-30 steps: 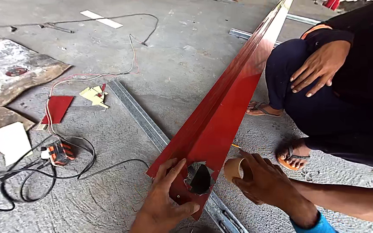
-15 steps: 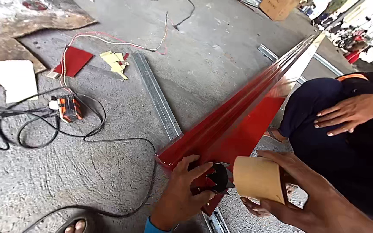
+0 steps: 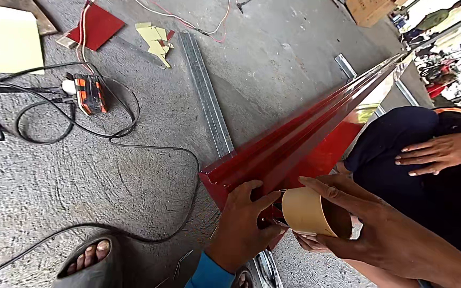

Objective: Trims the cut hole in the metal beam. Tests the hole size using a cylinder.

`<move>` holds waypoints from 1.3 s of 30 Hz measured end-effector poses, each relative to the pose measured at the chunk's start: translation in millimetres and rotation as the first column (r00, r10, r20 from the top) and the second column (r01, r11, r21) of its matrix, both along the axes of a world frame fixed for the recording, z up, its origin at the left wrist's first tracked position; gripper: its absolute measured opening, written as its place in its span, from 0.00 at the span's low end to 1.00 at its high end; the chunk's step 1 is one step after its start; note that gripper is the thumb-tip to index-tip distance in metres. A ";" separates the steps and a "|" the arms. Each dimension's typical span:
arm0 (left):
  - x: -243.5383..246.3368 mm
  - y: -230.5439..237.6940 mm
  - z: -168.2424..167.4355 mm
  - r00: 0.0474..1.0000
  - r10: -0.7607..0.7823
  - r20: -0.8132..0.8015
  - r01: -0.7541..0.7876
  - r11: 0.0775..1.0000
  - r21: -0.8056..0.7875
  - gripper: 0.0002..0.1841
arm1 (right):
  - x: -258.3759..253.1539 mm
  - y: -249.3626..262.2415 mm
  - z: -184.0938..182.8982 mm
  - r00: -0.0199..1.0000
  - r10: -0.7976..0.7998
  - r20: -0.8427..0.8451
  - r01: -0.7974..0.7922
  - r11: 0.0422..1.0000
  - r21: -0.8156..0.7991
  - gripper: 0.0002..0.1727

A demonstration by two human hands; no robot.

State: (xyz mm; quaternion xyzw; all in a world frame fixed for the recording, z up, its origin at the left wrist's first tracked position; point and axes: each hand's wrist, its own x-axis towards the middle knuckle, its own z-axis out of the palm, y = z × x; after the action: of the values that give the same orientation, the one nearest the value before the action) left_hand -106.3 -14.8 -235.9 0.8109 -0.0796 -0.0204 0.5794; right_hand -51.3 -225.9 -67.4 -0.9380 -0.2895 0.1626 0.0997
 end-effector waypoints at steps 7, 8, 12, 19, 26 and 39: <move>-1.6 -12.8 -6.1 0.972 0.164 0.171 -0.168 0.986 0.012 0.30 | -1.5 18.0 5.0 0.991 0.107 0.085 -0.097 0.988 -0.118 0.53; -1.2 -13.3 -6.7 0.969 0.168 0.183 -0.174 0.985 0.015 0.30 | -0.8 17.6 5.4 0.992 0.097 0.074 -0.089 0.990 -0.114 0.54; 0.4 -12.5 -9.6 0.955 0.175 0.238 -0.183 0.983 0.010 0.31 | -6.4 10.6 0.7 0.999 0.030 0.039 -0.028 0.997 -0.068 0.54; 5.3 -2.3 -5.7 0.972 0.088 0.216 -0.087 0.996 -0.013 0.34 | -20.0 6.8 -19.8 0.997 -0.029 0.070 0.021 0.993 0.116 0.57; 8.1 6.7 -2.1 0.983 -0.008 0.184 0.013 1.000 -0.026 0.34 | -30.7 1.4 -47.7 0.966 -0.111 0.234 0.040 0.956 0.290 0.55; 9.3 7.8 -7.1 0.979 -0.009 0.205 -0.003 0.998 0.055 0.36 | -29.2 -12.4 -69.7 0.983 -0.162 0.086 0.102 0.873 0.476 0.50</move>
State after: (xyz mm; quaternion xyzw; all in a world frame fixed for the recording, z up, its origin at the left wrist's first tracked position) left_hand -97.0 -7.0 -243.0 0.8243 -0.1396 0.0603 0.5454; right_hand -80.5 -238.3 -137.0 -0.9116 -0.2612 0.0223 0.3167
